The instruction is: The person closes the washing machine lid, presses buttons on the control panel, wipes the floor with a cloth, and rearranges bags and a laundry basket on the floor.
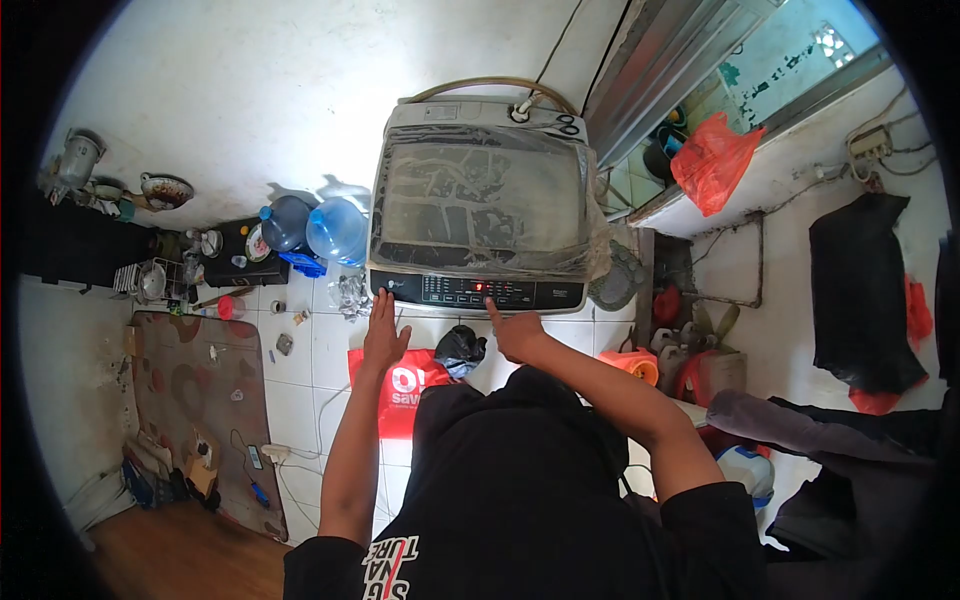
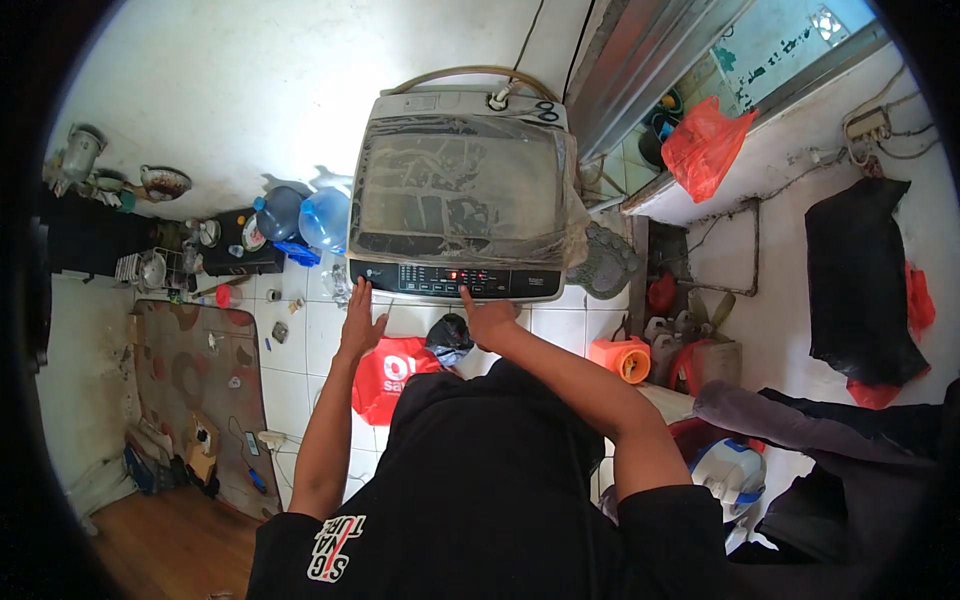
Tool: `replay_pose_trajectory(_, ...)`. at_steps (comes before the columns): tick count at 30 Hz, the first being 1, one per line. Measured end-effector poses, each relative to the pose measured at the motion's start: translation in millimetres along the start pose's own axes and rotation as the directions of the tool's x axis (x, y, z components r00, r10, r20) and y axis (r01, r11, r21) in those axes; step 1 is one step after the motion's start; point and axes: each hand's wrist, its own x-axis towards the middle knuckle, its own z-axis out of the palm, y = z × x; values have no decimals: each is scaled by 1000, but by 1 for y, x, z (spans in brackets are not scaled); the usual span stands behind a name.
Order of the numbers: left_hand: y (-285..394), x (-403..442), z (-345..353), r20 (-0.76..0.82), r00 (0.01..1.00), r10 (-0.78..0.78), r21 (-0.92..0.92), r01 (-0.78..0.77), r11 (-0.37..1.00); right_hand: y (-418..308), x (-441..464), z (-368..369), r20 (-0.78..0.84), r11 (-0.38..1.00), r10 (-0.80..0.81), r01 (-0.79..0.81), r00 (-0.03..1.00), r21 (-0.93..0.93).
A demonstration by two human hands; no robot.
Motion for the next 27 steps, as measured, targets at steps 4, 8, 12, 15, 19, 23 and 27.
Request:
replay_pose_trajectory(4, 1, -1, 0, 3, 1000, -13, -9, 13, 1000, -1, 9, 8, 11, 1000, 12, -12, 1000, -2)
replay_pose_trajectory(8, 0, 0, 2, -13, 1000, -9, -4, 9, 1000, 3, 10, 13, -30, 999, -4, 6, 1000, 51)
replay_pose_trajectory(12, 4, -1, 0, -10, 1000, -18, -14, 18, 1000, 3, -1, 1, -16, 998, -32, 33, 999, 46)
replay_pose_trajectory(15, 4, -1, -1, -3, 999, -34, -24, 33, 999, 8, 5, 9, -42, 997, -55, 57, 998, 46)
replay_pose_trajectory(19, 1, -1, 2, -11, 1000, -27, -24, 27, 999, 5, -2, -1, 1, 996, -42, 42, 999, 75)
replay_pose_trajectory(23, 2, 0, 1, -25, 999, -27, -26, 26, 999, 4, 4, 3, 21, 998, -38, 37, 999, 44)
replay_pose_trajectory(27, 3, -1, -1, -2, 999, -41, -10, 41, 999, 6, 5, 4, 22, 992, -46, 43, 999, 116)
